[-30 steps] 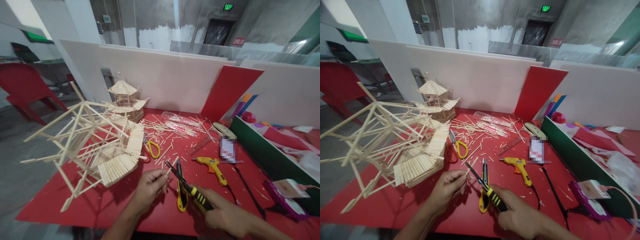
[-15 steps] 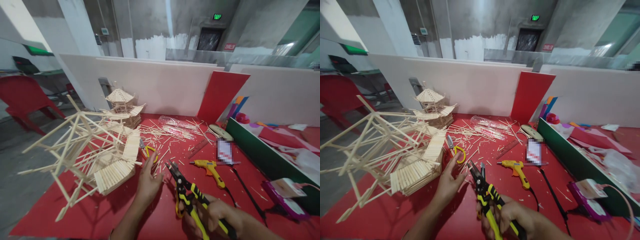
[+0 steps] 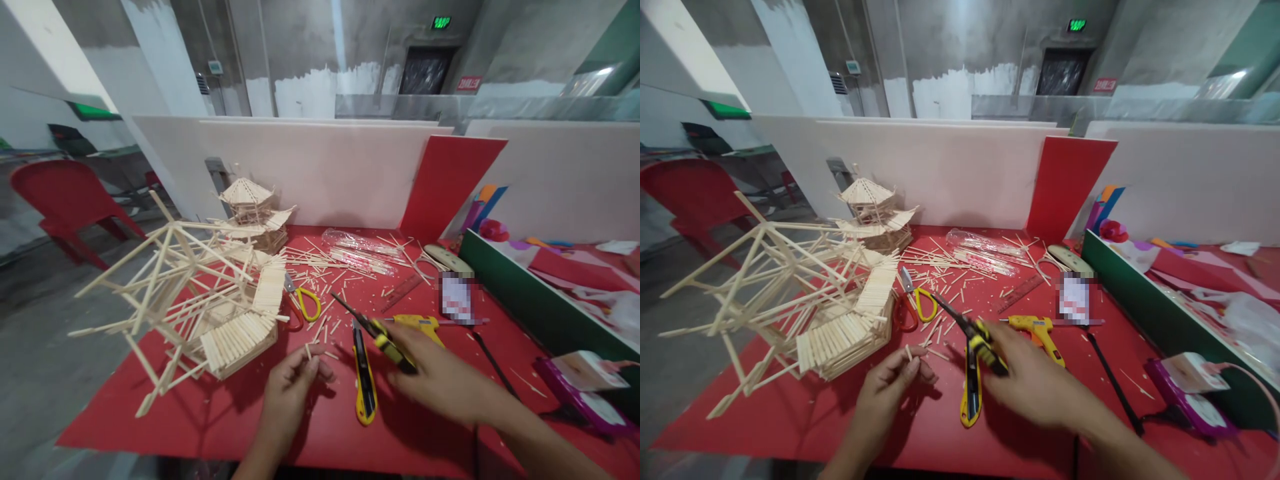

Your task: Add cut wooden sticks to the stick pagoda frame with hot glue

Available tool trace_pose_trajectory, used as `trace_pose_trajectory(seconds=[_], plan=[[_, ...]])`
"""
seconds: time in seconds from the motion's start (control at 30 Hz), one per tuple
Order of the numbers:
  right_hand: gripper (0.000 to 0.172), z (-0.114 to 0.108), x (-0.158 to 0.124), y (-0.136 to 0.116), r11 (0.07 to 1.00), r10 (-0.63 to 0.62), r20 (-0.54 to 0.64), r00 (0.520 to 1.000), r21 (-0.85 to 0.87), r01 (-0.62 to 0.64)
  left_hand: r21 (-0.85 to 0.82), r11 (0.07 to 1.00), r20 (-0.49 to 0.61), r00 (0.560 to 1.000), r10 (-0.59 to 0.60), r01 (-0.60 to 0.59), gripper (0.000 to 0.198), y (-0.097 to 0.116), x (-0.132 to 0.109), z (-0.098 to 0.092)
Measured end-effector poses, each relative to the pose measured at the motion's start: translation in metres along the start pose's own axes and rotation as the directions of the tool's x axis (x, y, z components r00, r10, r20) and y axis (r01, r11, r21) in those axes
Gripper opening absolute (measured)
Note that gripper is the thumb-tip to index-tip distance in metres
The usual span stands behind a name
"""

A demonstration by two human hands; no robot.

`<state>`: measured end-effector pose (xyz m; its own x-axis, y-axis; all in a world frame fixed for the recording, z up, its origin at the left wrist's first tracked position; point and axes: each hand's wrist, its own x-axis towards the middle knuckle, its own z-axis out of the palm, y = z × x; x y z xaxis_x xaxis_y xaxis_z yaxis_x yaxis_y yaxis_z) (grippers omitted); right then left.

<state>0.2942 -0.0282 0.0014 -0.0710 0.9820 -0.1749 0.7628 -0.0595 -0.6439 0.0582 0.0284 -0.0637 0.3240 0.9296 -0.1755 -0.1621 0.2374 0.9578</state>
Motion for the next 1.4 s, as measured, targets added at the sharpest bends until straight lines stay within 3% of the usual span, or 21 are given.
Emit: trace_pose_trajectory(seconds=[0.03, 0.07, 0.2, 0.3, 0.37, 0.5, 0.63, 0.83, 1.0, 1.13, 1.3, 1.4], plan=[[0.049, -0.004, 0.019, -0.002, 0.957, -0.029, -0.114, 0.993, -0.289, -0.005, -0.019, 1.000, 0.016, 1.000, -0.007, 0.007, 0.035, -0.001, -0.004, 0.001], [0.052, -0.006, 0.042, -0.003, 0.930, -0.034, -0.143, 0.989, -0.366, -0.021, -0.037, 0.999, 0.022, 1.000, -0.015, 0.016, 0.041, -0.002, -0.006, 0.002], [0.046, 0.001, 0.133, 0.001, 0.887, -0.042, -0.090, 0.995, -0.461, -0.004, -0.116, 0.992, 0.036, 0.998, -0.045, 0.049, 0.048, -0.009, -0.011, 0.003], [0.037, 0.010, 0.171, 0.007, 0.863, -0.055, -0.091, 0.994, -0.506, 0.001, -0.116, 0.991, 0.049, 0.997, -0.061, 0.067, 0.037, -0.015, -0.013, -0.007], [0.041, 0.015, 0.174, 0.008, 0.853, -0.082, -0.111, 0.990, -0.522, 0.012, -0.092, 0.993, 0.018, 0.997, -0.074, 0.075, 0.036, -0.018, -0.013, -0.015], [0.055, 0.024, 0.149, -0.001, 0.860, -0.149, -0.123, 0.981, -0.506, 0.067, -0.051, 0.997, -0.059, 0.996, -0.068, 0.065, 0.033, -0.023, -0.008, -0.026], [0.028, 0.043, 0.135, -0.020, 0.890, -0.149, -0.027, 0.988, -0.440, 0.122, -0.104, 0.989, -0.050, 0.992, -0.112, 0.106, 0.035, -0.022, -0.002, -0.022], [0.037, 0.084, 0.177, -0.055, 0.933, -0.054, 0.011, 0.998, -0.357, 0.054, -0.073, 0.995, -0.081, 0.994, -0.069, 0.063, 0.035, -0.016, -0.009, -0.018], [0.035, 0.080, 0.201, -0.066, 0.985, 0.001, 0.068, 0.998, -0.174, 0.011, -0.012, 1.000, -0.132, 0.991, 0.010, -0.012, 0.032, -0.008, -0.019, -0.026], [0.041, 0.057, 0.173, -0.046, 0.997, -0.043, 0.078, 0.996, 0.073, 0.038, -0.001, 0.999, -0.120, 0.992, 0.047, -0.047, 0.033, -0.009, -0.021, -0.028], [0.083, 0.045, 0.076, -0.006, 0.952, -0.079, 0.022, 0.997, 0.299, 0.069, 0.094, 0.994, -0.070, 0.996, 0.054, -0.047, 0.029, -0.010, -0.018, -0.024], [0.081, 0.046, 0.017, 0.008, 0.926, -0.043, 0.008, 0.999, 0.375, 0.036, 0.158, 0.986, -0.039, 0.997, 0.059, -0.052, 0.029, -0.006, -0.015, -0.016]])
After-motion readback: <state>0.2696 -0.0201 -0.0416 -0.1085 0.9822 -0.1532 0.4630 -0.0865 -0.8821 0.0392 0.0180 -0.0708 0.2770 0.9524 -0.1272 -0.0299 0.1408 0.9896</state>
